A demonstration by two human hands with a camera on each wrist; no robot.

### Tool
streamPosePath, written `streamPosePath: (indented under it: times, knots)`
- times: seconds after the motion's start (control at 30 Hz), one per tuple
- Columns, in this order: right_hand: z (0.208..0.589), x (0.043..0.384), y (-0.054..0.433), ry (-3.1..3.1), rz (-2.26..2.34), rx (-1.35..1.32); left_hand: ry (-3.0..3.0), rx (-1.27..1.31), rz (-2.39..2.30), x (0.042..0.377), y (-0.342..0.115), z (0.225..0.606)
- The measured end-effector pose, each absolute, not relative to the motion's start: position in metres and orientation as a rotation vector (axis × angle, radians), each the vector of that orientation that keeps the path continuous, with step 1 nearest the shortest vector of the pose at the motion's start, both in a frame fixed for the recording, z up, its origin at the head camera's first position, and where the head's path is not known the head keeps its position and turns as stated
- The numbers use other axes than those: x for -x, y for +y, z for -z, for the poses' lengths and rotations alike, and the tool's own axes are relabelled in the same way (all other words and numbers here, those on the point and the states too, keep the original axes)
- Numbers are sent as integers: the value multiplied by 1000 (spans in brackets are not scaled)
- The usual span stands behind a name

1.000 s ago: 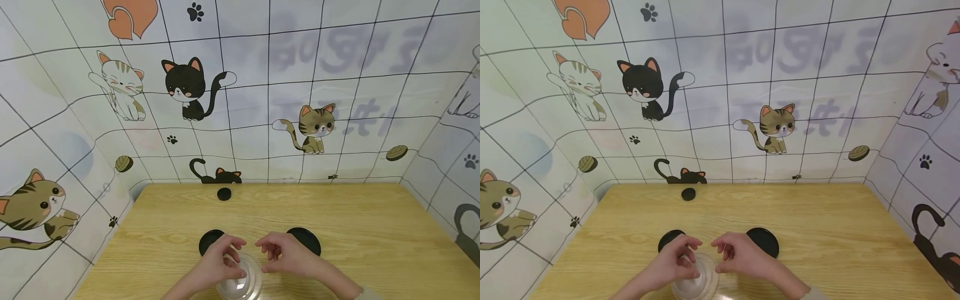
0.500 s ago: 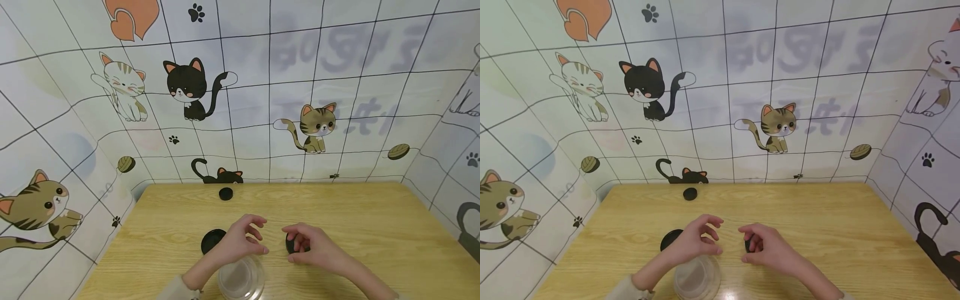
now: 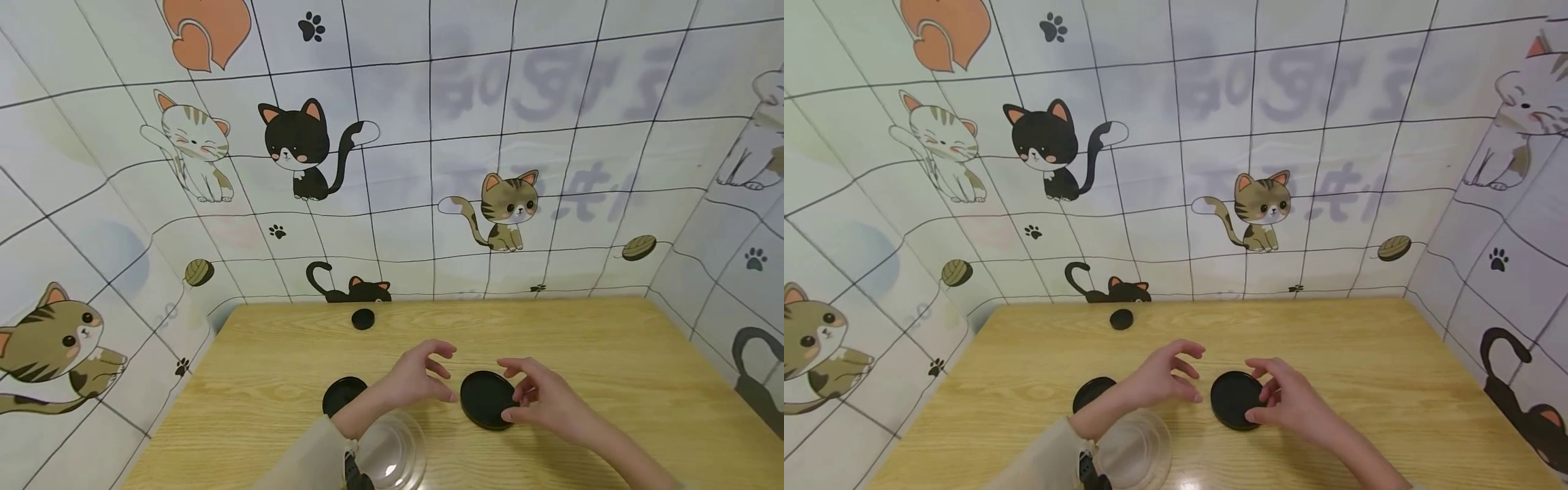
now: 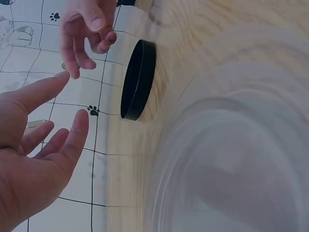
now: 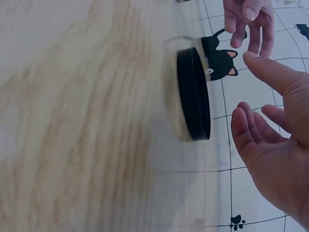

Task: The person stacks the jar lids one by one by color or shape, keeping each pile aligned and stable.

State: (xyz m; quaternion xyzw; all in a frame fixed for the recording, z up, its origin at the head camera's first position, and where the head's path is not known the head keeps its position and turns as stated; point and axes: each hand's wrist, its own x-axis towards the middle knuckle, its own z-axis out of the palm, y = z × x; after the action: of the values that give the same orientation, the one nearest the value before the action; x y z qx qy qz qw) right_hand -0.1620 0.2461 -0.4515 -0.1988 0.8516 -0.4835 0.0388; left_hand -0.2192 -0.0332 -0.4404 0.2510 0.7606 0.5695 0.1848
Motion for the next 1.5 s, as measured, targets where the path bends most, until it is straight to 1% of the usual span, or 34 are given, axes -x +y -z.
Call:
streamPosePath:
  times: [0.2,0.43,0.73,1.1,1.5]
  knots:
    - [462,163,255,2566,1494,594,2137,-715,-1549,227,-27,446]
    - [475,163,259,2574,1472,530,2175,-666,-1486,224,-16,457]
    - [482,167,262,2570,1435,525,2179,-609,-1435,230,-12,464]
    - [491,169,260,2615,1398,529,2169,-615,-1438,232,-2,475]
    - [495,170,260,2647,1384,546,2214,-686,-1372,231,-1,472]
